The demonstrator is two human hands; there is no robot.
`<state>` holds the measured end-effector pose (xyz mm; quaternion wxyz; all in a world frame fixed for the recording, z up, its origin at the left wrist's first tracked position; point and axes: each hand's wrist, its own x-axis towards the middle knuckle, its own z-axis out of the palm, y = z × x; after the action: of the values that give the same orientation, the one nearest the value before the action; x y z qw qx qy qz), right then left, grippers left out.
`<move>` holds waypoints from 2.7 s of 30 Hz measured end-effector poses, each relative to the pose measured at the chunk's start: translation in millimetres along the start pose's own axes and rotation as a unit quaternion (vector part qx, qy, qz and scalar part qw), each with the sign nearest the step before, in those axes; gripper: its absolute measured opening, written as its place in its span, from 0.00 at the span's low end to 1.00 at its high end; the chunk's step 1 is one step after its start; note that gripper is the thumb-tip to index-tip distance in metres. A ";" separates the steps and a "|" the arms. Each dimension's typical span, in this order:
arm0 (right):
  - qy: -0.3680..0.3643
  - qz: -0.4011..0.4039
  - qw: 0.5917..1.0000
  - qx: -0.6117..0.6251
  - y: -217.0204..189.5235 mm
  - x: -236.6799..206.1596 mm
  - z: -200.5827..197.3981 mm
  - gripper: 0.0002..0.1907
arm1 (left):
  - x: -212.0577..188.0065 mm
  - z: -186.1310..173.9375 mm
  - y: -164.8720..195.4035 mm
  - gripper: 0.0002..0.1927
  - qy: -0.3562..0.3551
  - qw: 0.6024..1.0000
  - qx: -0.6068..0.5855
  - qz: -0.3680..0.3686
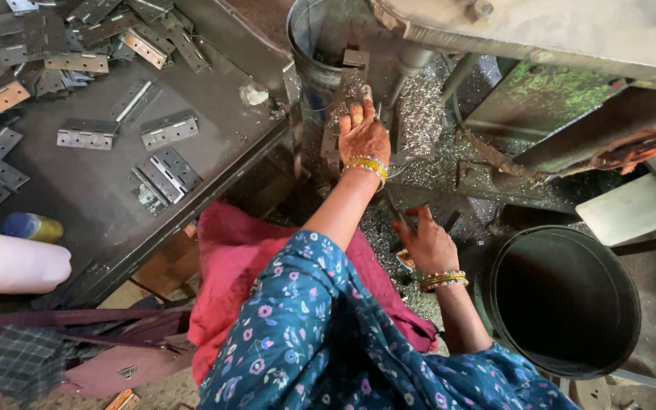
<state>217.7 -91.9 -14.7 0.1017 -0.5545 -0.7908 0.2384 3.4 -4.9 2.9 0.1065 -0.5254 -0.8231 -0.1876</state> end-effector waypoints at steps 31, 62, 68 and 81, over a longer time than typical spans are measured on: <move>-0.082 -0.010 0.995 -0.056 47.1 2.5 58.3 0.28 | 9.5 12.7 -7.4 0.19 -0.032 0.998 0.010 0.051; -0.021 -0.100 0.995 0.021 88.7 1.3 89.2 0.20 | 32.0 13.9 -10.0 0.25 0.031 0.999 -0.016 -0.001; 0.234 -0.128 0.954 0.136 23.3 -8.4 -0.5 0.15 | -34.4 -54.7 -128.6 0.10 -0.020 0.995 -0.092 -0.020; 0.281 -0.180 0.937 0.100 -33.7 -18.4 -51.8 0.16 | -15.0 -35.3 -326.0 0.20 0.010 0.997 0.003 -0.077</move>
<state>218.5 -104.4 48.6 0.4159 -0.4344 -0.7885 0.1285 -286.0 -155.2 -34.8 0.1016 -0.4580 -0.8606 -0.1981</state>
